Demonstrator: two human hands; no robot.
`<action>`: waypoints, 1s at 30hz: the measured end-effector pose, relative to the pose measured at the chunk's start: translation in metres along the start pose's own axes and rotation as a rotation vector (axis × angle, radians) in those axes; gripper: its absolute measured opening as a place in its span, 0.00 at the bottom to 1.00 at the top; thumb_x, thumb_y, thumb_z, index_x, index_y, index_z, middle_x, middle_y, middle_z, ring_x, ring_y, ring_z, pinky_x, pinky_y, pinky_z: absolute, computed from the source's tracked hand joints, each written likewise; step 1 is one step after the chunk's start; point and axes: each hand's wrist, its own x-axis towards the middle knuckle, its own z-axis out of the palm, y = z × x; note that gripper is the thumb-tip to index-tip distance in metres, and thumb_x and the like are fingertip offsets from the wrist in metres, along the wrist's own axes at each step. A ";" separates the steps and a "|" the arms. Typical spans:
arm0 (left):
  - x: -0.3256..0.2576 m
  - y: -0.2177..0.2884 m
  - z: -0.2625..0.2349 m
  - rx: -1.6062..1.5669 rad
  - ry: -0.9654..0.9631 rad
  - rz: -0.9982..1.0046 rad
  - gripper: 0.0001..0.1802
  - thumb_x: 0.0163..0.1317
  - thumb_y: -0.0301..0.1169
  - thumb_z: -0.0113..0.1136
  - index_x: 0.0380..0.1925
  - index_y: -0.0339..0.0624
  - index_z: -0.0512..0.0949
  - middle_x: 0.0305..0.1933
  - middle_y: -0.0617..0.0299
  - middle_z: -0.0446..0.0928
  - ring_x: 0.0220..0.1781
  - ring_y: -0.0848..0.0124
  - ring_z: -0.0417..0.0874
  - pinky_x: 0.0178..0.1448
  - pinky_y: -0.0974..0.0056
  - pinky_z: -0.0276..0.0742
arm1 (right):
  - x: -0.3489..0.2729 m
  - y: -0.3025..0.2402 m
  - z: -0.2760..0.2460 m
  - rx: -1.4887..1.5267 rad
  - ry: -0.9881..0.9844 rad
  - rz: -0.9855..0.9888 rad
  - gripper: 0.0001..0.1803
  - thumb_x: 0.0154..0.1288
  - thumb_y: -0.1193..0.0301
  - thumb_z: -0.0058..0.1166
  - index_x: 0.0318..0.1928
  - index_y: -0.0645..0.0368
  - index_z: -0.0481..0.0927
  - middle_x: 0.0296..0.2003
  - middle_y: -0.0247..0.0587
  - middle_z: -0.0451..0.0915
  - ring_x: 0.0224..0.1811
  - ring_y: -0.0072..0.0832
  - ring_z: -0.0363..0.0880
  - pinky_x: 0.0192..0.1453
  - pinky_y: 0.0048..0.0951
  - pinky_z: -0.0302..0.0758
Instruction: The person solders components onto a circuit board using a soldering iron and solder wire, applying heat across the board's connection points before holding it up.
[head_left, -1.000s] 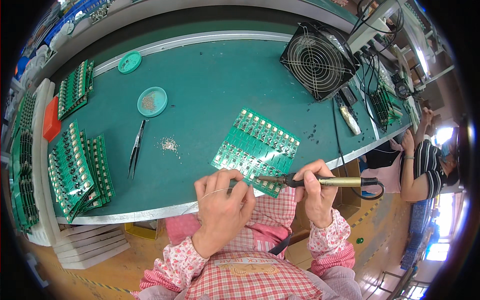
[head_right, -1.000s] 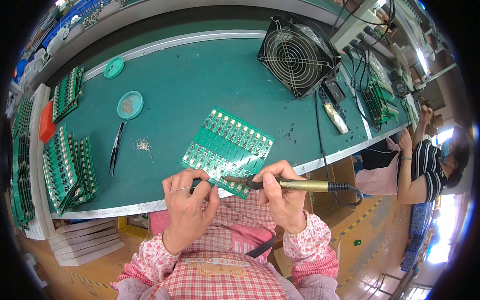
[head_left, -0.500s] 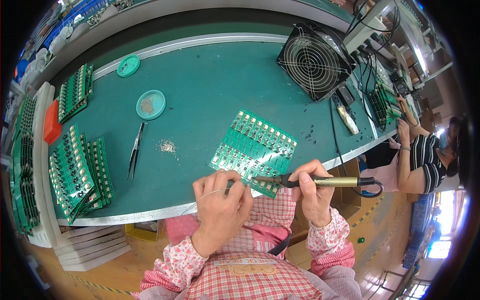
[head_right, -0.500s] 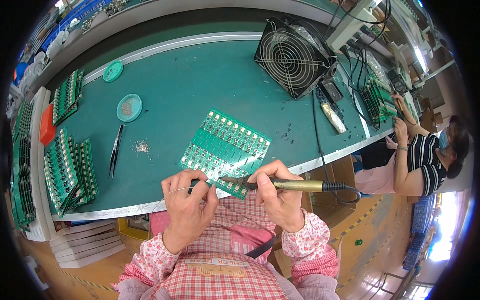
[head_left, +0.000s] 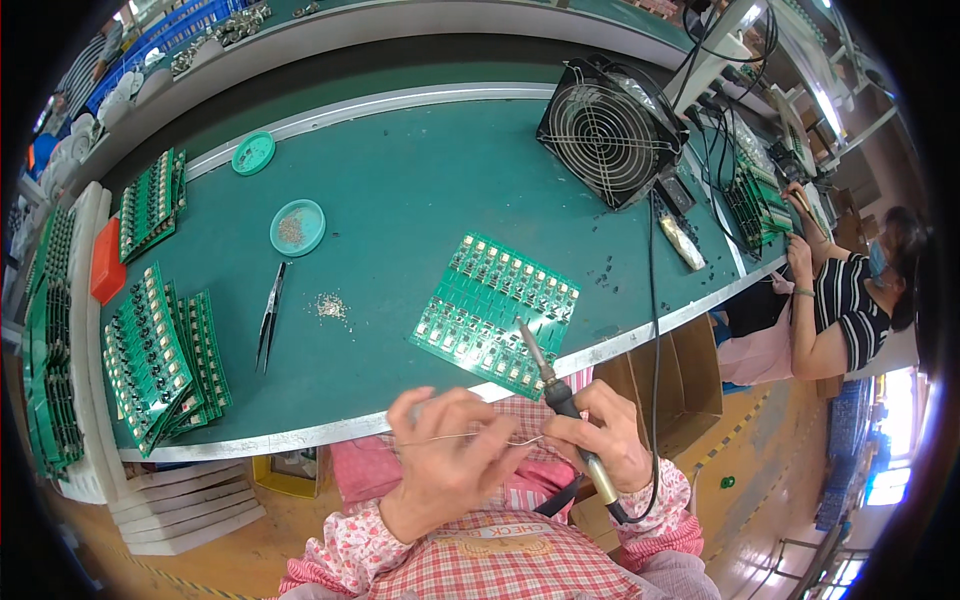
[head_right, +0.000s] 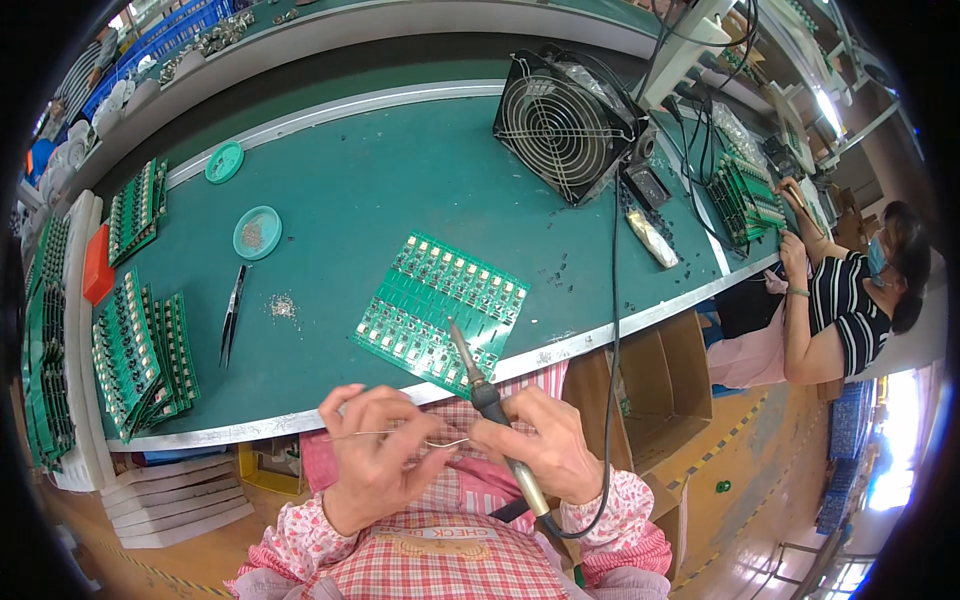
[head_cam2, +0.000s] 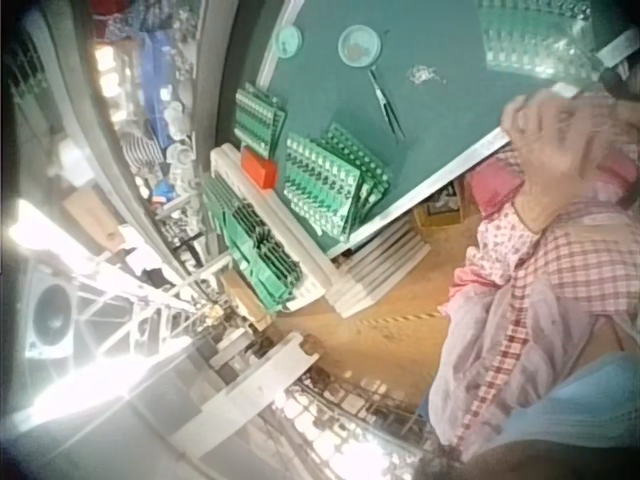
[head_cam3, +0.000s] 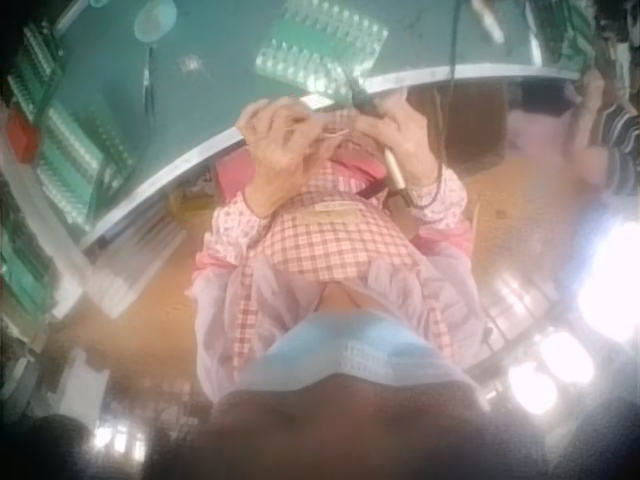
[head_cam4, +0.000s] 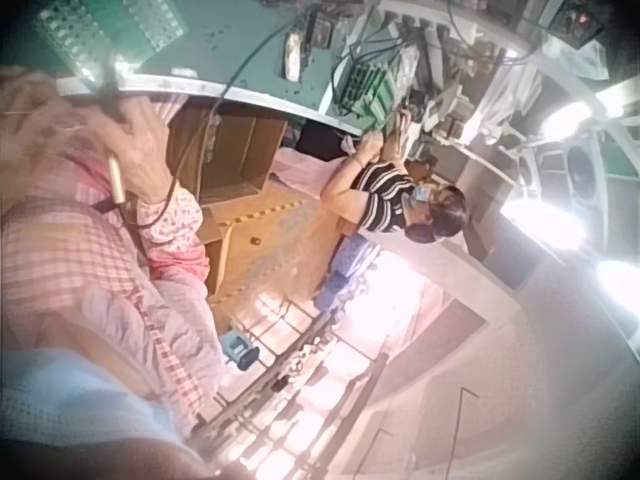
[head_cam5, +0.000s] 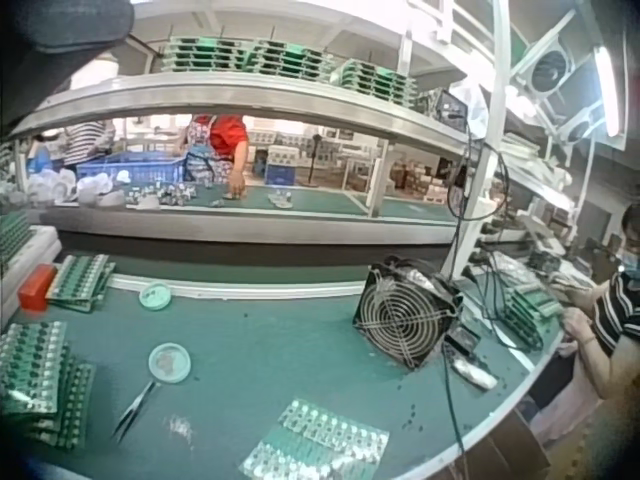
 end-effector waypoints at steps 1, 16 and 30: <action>-0.002 -0.001 -0.002 0.028 0.013 -0.075 0.09 0.48 0.32 0.73 0.26 0.50 0.81 0.38 0.68 0.77 0.48 0.65 0.78 0.63 0.48 0.59 | -0.001 -0.001 -0.004 -0.024 0.012 0.013 0.16 0.44 0.75 0.72 0.37 0.48 0.85 0.27 0.32 0.71 0.27 0.31 0.73 0.27 0.31 0.70; -0.013 -0.016 0.019 -0.057 0.079 -0.092 0.12 0.51 0.22 0.68 0.17 0.41 0.73 0.45 0.57 0.82 0.55 0.59 0.85 0.70 0.47 0.61 | -0.016 -0.001 0.009 0.293 0.405 0.156 0.05 0.62 0.74 0.59 0.37 0.62 0.80 0.17 0.36 0.79 0.18 0.27 0.78 0.25 0.27 0.74; -0.012 -0.017 0.021 -0.007 0.045 -0.073 0.13 0.50 0.22 0.67 0.16 0.43 0.72 0.47 0.56 0.82 0.55 0.60 0.85 0.69 0.48 0.60 | -0.006 0.000 0.016 0.211 0.315 -0.052 0.06 0.64 0.74 0.54 0.36 0.65 0.77 0.16 0.36 0.78 0.16 0.28 0.80 0.22 0.27 0.75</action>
